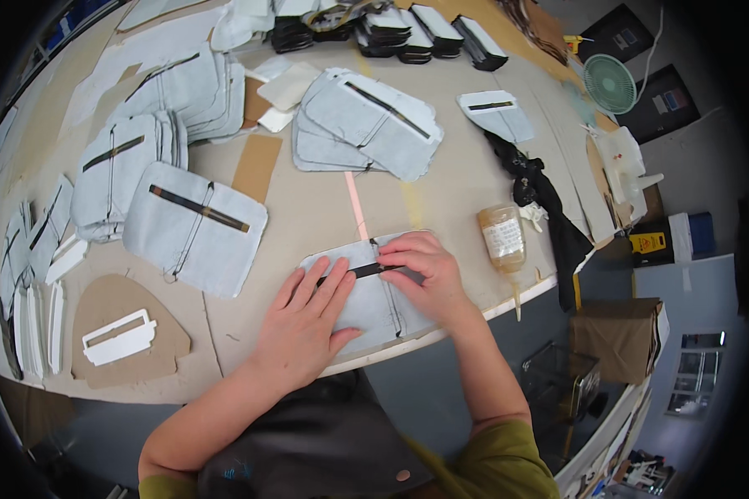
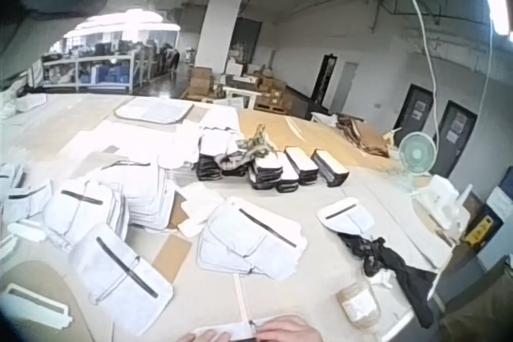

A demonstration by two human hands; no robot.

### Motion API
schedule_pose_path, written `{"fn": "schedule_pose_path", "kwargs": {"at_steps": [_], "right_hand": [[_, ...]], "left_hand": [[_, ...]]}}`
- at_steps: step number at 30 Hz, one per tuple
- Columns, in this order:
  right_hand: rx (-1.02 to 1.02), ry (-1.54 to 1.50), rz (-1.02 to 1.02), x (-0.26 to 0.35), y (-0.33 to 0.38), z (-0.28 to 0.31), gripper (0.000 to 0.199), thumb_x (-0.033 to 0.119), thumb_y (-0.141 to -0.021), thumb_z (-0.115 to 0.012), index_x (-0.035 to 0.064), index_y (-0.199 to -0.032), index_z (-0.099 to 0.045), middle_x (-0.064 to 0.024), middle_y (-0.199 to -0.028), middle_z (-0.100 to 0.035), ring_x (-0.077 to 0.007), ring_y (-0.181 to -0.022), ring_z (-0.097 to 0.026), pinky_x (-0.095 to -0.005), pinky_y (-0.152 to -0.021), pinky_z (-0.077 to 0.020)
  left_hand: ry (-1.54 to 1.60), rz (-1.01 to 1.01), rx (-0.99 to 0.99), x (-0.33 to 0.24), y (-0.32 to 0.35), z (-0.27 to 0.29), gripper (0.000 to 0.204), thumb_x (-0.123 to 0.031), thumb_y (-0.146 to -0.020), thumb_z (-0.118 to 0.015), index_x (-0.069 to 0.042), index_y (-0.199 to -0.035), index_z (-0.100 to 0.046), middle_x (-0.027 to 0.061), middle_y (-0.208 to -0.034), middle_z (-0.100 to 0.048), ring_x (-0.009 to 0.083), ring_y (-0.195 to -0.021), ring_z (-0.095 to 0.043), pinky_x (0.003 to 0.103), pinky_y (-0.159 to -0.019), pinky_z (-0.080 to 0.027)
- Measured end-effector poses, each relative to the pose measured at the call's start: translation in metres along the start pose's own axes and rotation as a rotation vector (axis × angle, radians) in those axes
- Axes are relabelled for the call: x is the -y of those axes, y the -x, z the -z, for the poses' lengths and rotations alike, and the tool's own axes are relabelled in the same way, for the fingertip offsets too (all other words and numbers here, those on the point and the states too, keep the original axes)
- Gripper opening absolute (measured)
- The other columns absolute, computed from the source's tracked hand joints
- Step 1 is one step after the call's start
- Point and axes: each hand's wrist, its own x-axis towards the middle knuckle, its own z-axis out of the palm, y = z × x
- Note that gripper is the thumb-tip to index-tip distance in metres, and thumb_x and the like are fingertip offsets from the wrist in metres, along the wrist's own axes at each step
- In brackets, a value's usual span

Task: Applying glue to plastic frames and attaching them to leather pouch components.

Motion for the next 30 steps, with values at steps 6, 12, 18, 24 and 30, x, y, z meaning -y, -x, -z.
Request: {"fn": "schedule_pose_path", "kwargs": {"at_steps": [6, 12, 18, 24, 30], "right_hand": [[0.016, 0.064, 0.073, -0.001, 0.004, -0.004, 0.021, 0.003, -0.076, -0.081, 0.0056, -0.096, -0.074, -0.0043, -0.104, -0.072, -0.0279, -0.104, -0.063, -0.0392, -0.091, -0.0502], [0.071, 0.243, 0.123, -0.002, 0.008, -0.004, 0.029, 0.008, -0.081, -0.077, 0.006, -0.109, -0.069, -0.0078, -0.121, -0.065, -0.0311, -0.11, -0.059, -0.043, -0.097, -0.0471], [0.348, 0.418, 0.169, 0.022, 0.006, 0.01, 0.066, 0.04, -0.09, -0.07, 0.0039, -0.143, -0.051, -0.0124, -0.156, -0.043, -0.033, -0.144, -0.039, -0.0471, -0.117, -0.0338], [0.503, 0.604, 0.047, 0.021, 0.011, 0.014, 0.077, 0.047, -0.095, -0.061, 0.0051, -0.156, -0.036, -0.0122, -0.164, -0.032, -0.0279, -0.153, -0.027, -0.0449, -0.125, -0.0213], [0.198, 0.448, -0.206, 0.002, 0.033, 0.04, 0.066, 0.024, -0.097, -0.062, 0.0036, -0.155, -0.037, -0.0163, -0.164, -0.031, -0.0316, -0.153, -0.028, -0.044, -0.124, -0.0228]], "left_hand": [[0.016, 0.015, 0.028, 0.002, 0.006, 0.001, 0.08, -0.047, -0.09, -0.068, 0.006, -0.146, -0.045, 0.0226, -0.157, -0.04, 0.0341, -0.149, -0.033, 0.047, -0.123, -0.024], [-0.027, 0.017, 0.01, 0.003, 0.013, 0.001, 0.083, -0.047, -0.088, -0.069, 0.008, -0.146, -0.045, 0.0247, -0.157, -0.038, 0.0359, -0.149, -0.033, 0.047, -0.123, -0.024], [-0.01, 0.038, 0.012, 0.004, 0.017, 0.002, 0.084, -0.047, -0.088, -0.069, 0.009, -0.146, -0.044, 0.0243, -0.157, -0.038, 0.0355, -0.149, -0.033, 0.047, -0.123, -0.024], [0.04, 0.065, -0.015, 0.007, 0.026, 0.005, 0.087, -0.045, -0.087, -0.071, 0.009, -0.148, -0.04, 0.0254, -0.159, -0.035, 0.0372, -0.15, -0.031, 0.049, -0.123, -0.023], [0.092, 0.025, -0.063, 0.01, 0.031, 0.005, 0.081, -0.045, -0.091, -0.068, 0.004, -0.149, -0.041, 0.0238, -0.158, -0.036, 0.0361, -0.149, -0.032, 0.048, -0.123, -0.024]]}}
